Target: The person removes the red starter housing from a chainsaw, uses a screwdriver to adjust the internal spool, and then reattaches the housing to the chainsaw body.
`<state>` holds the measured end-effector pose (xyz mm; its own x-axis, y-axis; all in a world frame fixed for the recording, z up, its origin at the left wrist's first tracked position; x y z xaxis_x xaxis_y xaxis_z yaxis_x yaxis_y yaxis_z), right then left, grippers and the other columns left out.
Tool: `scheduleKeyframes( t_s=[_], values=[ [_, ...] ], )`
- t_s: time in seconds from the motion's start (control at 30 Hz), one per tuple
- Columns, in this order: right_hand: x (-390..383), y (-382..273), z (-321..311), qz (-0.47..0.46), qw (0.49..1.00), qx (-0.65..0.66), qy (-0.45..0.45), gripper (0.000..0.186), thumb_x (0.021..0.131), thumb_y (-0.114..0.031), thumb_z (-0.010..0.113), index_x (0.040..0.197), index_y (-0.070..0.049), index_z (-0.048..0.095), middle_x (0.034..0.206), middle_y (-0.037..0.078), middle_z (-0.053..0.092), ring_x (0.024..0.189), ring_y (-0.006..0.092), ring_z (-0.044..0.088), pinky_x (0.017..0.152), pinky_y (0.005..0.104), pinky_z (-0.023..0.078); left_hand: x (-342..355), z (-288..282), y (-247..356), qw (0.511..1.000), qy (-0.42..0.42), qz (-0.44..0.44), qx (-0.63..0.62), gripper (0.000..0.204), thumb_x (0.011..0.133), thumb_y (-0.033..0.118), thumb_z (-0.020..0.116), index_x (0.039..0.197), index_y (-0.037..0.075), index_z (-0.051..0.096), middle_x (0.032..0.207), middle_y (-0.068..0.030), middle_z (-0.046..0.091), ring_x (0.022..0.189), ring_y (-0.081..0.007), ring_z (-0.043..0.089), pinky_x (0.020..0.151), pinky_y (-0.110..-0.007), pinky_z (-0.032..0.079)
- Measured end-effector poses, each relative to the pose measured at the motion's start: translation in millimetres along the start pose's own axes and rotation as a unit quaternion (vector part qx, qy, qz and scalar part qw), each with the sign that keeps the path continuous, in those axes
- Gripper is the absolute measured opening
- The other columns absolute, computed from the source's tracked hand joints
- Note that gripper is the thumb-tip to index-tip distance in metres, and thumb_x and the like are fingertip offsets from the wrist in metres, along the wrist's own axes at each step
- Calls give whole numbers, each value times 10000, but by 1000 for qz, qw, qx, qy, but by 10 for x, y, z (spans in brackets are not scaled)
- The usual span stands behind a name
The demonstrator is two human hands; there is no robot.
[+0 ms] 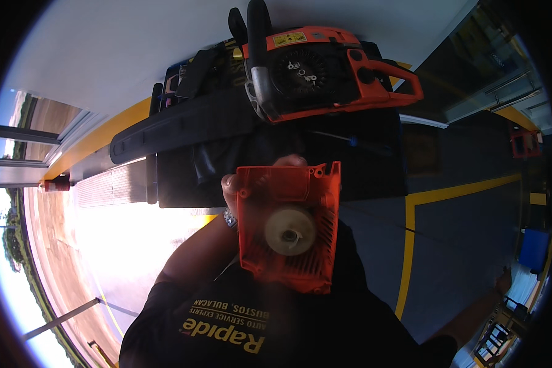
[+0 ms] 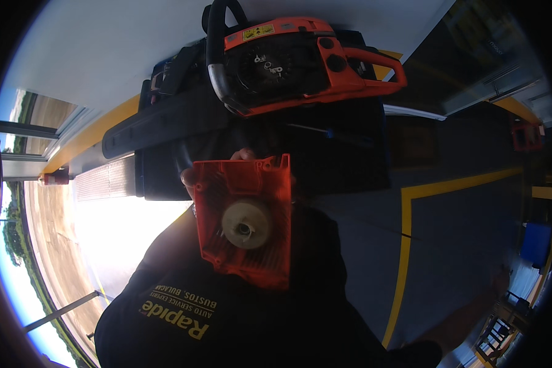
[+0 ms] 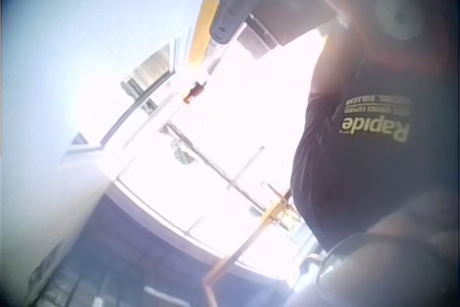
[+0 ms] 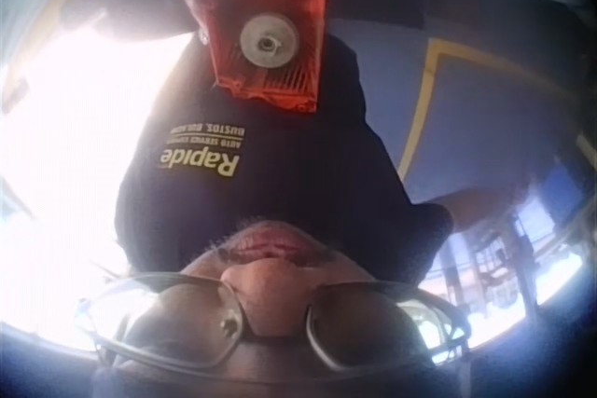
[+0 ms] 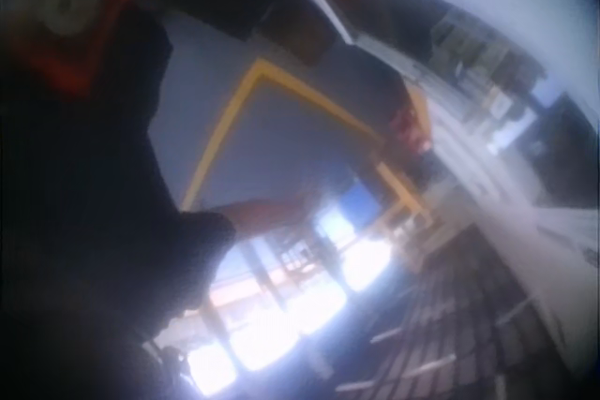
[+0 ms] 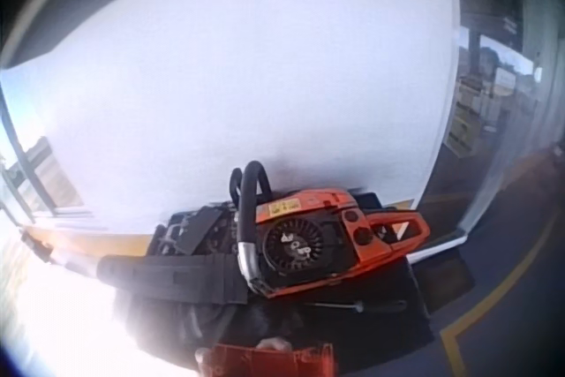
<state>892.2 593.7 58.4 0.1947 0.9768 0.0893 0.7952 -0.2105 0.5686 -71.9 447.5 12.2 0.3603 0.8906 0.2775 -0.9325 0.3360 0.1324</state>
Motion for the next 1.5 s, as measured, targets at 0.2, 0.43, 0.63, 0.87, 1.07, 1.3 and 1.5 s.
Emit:
scheduleKeyframes(
  t_s=[0.2, 0.43, 0.63, 0.87, 1.07, 1.3, 1.5],
  values=[
    [-254, -694, -281, 9, 974, 213, 76, 311, 925, -130, 621, 1231, -75, 616, 1159, 113, 641, 1038, 261, 611, 907, 369, 471, 100, 30, -80, 999, 25, -20, 25, 1099, 700, 559, 765, 1504, 37, 228, 1424, -286, 448, 1294, -451, 509, 1016, -561, 488],
    [-1256, -3674, -3015, -110, 805, 582, 43, 219, 961, -214, 625, 1121, -63, 617, 983, 74, 641, 840, 175, 607, 736, 302, 456, 122, -79, -146, 999, 21, -47, 10, 1098, 698, 567, 763, 1503, 37, 236, 1422, -284, 451, 1294, -449, 511, 1017, -560, 488],
    [-1835, -5106, -3534, -175, 592, 759, -207, 247, 968, -279, 656, 1052, -52, 608, 848, 47, 641, 678, 121, 604, 603, 260, 449, 157, -159, -250, 996, 37, -85, 14, 1097, 697, 575, 761, 1501, 38, 242, 1421, -282, 453, 1293, -448, 512, 1019, -560, 487],
    [-2272, -5867, -3680, -191, 298, 867, -351, 349, 946, -337, 685, 1096, -46, 564, 792, 26, 585, 669, 118, 559, 595, 272, 442, 212, -173, -197, 994, 37, -104, 23, 1105, 696, 603, 757, 1500, 38, 252, 1425, -278, 452, 1293, -444, 514, 1023, -560, 486],
    [-769, -3725, -1786, 92, 391, 908, -119, 244, 1021, -290, 570, 1094, -60, 606, 796, -3, 524, 695, 113, 517, 689, 286, 443, 178, -165, -75, 997, 15, -73, 5, 1110, 700, 622, 747, 1498, 28, 255, 1425, -276, 455, 1294, -435, 517, 1025, -554, 486],
    [-1743, -5134, -3056, -114, 421, 868, -238, 180, 987, -170, 616, 1111, -41, 616, 943, 40, 620, 809, 123, 610, 722, 278, 489, 252, -200, -115, 999, 2, -50, 0, 1117, 705, 645, 736, 1496, 16, 258, 1425, -274, 459, 1295, -424, 520, 1028, -547, 487],
    [-2398, -6248, -3960, -212, 357, 863, -288, 206, 983, -99, 611, 1173, -19, 598, 1024, 62, 665, 958, 127, 635, 835, 287, 512, 406, -227, -178, 997, -22, -66, -12, 1124, 709, 664, 725, 1494, 6, 261, 1425, -272, 462, 1296, -415, 523, 1030, -541, 488]
  ],
)
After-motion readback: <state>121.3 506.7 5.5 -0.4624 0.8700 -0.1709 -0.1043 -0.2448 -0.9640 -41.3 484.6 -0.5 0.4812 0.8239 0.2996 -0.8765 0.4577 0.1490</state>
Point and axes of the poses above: each hand's wrist, its own x-axis towards the middle knuckle, its own z-axis out of the palm, y = z × x, the point moved 8 cm from there along x, towards the middle knuckle
